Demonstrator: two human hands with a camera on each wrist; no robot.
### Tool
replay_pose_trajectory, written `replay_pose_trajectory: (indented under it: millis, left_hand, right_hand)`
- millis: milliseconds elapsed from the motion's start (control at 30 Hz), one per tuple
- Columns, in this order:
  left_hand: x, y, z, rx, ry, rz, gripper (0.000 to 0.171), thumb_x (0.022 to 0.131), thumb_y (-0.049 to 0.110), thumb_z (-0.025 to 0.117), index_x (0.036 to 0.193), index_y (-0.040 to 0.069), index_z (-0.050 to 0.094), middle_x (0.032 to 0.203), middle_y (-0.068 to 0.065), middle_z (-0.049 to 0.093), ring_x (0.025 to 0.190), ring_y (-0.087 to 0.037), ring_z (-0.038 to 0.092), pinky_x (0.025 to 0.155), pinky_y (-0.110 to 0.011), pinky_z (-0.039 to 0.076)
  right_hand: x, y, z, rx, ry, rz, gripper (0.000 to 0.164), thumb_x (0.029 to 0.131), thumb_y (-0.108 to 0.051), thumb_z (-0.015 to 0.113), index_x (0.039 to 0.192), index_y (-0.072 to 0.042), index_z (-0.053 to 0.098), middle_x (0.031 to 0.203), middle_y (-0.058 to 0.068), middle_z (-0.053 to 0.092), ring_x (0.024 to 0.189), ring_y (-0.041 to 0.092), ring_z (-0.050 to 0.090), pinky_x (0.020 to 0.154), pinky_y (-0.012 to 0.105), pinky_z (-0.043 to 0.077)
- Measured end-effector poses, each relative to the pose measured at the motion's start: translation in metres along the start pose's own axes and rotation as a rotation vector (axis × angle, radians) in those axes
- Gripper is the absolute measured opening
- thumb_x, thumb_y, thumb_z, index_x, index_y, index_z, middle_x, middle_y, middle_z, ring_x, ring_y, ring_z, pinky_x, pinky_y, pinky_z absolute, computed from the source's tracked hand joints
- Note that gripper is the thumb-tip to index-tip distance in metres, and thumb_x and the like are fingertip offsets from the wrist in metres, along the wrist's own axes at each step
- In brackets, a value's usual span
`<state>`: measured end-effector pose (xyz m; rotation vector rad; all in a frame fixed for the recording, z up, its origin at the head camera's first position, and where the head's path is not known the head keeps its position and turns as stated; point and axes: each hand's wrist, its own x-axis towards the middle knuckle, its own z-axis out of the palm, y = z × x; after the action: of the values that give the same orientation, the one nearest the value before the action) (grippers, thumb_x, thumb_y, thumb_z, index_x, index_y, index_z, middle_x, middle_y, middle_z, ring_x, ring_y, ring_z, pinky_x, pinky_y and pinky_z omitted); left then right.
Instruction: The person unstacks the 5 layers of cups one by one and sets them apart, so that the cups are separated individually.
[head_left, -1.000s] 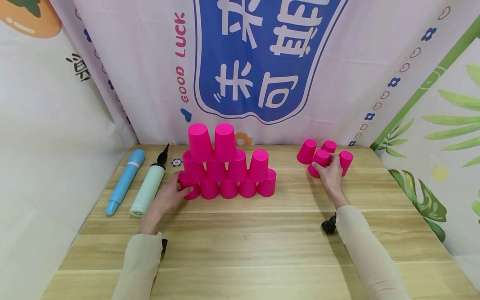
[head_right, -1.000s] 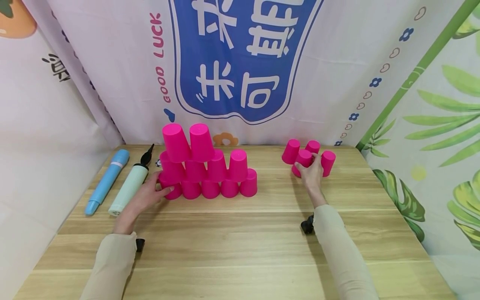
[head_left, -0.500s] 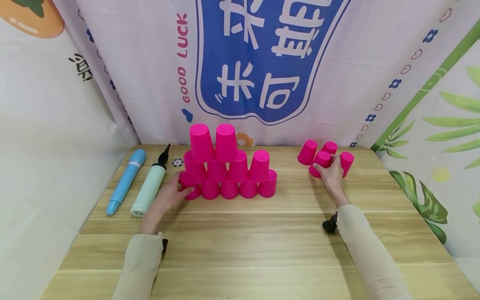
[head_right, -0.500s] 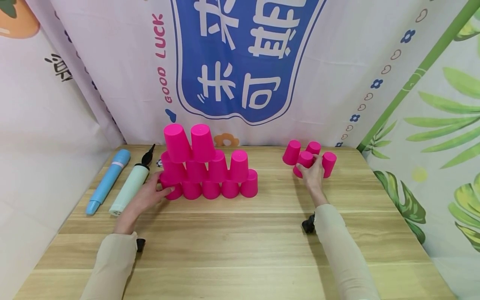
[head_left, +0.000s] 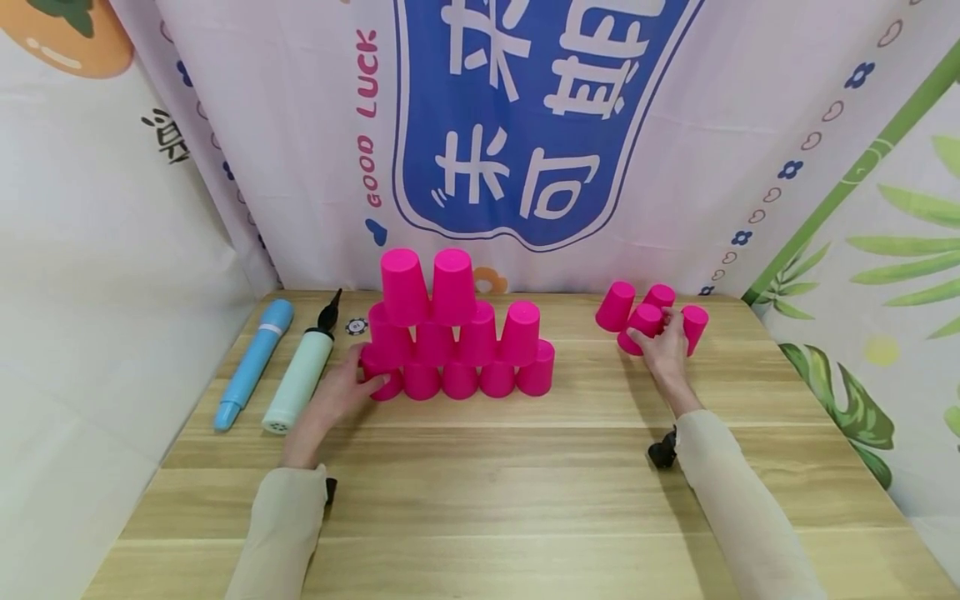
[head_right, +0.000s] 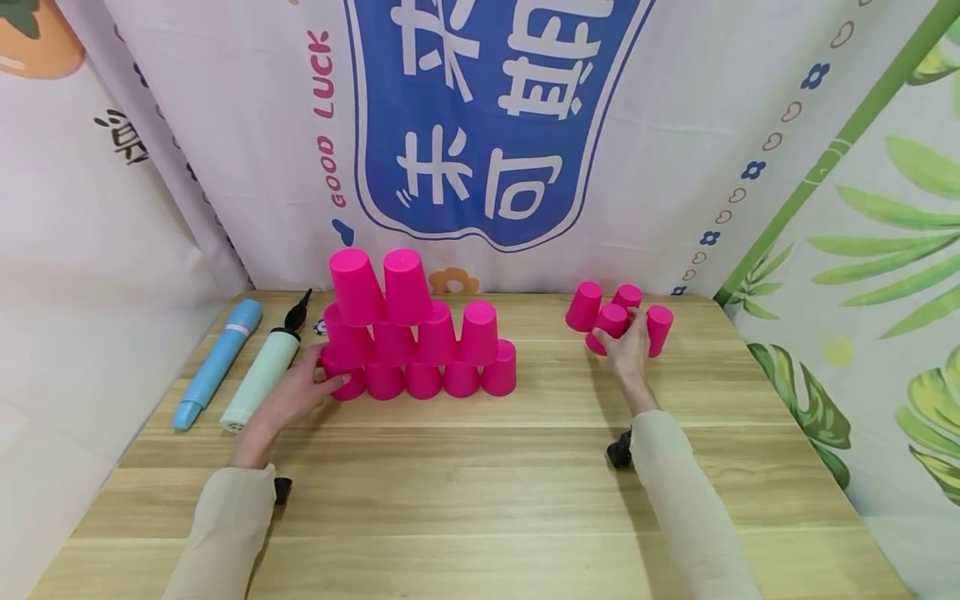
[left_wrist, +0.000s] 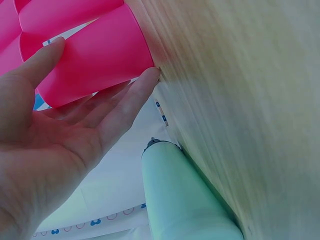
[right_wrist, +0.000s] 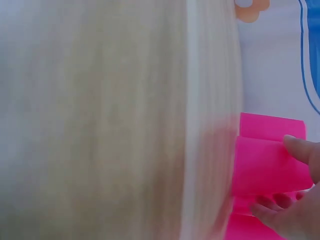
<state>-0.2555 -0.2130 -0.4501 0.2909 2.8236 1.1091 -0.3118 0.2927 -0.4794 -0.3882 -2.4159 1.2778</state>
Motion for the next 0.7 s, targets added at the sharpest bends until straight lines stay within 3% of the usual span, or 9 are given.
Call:
replay_pose_trajectory:
  millis: [100,233,333,467,600,700]
  left_hand:
    - [0.000,0.001,-0.001,0.001,-0.004,0.000,0.068,0.097,0.023,0.058,0.146,-0.006,0.022,0.133,-0.030,0.050,0.121,-0.046,0.049,0.098,-0.055,0.043]
    - [0.000,0.002,-0.003,0.012,-0.004,0.002,0.067,0.097,0.023,0.058,0.146,-0.006,0.022,0.133,-0.030,0.050,0.120,-0.046,0.050,0.097,-0.055,0.044]
    - [0.002,0.001,-0.005,0.020,0.001,0.004,0.068,0.096,0.023,0.058,0.146,-0.006,0.022,0.133,-0.030,0.050,0.120,-0.046,0.050,0.097,-0.055,0.044]
    - [0.002,0.001,-0.006,0.023,0.005,0.000,0.067,0.096,0.023,0.057,0.146,-0.006,0.022,0.133,-0.030,0.050,0.120,-0.046,0.050,0.098,-0.055,0.044]
    - [0.001,0.001,-0.003,0.008,0.001,0.002,0.067,0.097,0.023,0.058,0.145,-0.006,0.022,0.132,-0.030,0.050,0.120,-0.046,0.050,0.098,-0.055,0.044]
    - [0.001,-0.001,0.000,0.002,0.000,0.009,0.068,0.096,0.024,0.059,0.145,-0.006,0.022,0.132,-0.030,0.050,0.120,-0.045,0.049,0.098,-0.055,0.043]
  right_hand:
    - [-0.007,-0.005,-0.003,0.003,0.021,-0.061,0.078,0.085,-0.010,0.073,0.145,0.001,0.024,0.139,0.027,0.041,0.125,0.042,0.046,0.105,0.049,0.039]
    - [-0.024,-0.026,-0.009,-0.032,0.082,-0.256,0.076,0.085,-0.007,0.072,0.145,0.002,0.026,0.136,0.028,0.039,0.120,0.043,0.047,0.101,0.052,0.042]
    - [-0.038,-0.055,-0.013,-0.032,0.113,-0.405,0.071,0.087,-0.009,0.071,0.144,0.001,0.030,0.135,0.025,0.040,0.118,0.040,0.047,0.100,0.053,0.043]
    - [-0.056,-0.104,-0.012,0.064,0.113,-0.582,0.062,0.088,-0.010,0.070,0.139,0.001,0.038,0.133,0.020,0.046,0.122,0.034,0.047,0.104,0.046,0.040]
    - [-0.077,-0.152,0.000,0.144,0.121,-0.841,0.054,0.086,-0.004,0.071,0.133,0.005,0.047,0.131,0.020,0.052,0.125,0.032,0.048,0.107,0.041,0.038]
    - [-0.094,-0.183,0.014,0.195,0.065,-0.954,0.054,0.084,-0.002,0.072,0.132,0.004,0.048,0.132,0.018,0.053,0.126,0.030,0.048,0.107,0.039,0.039]
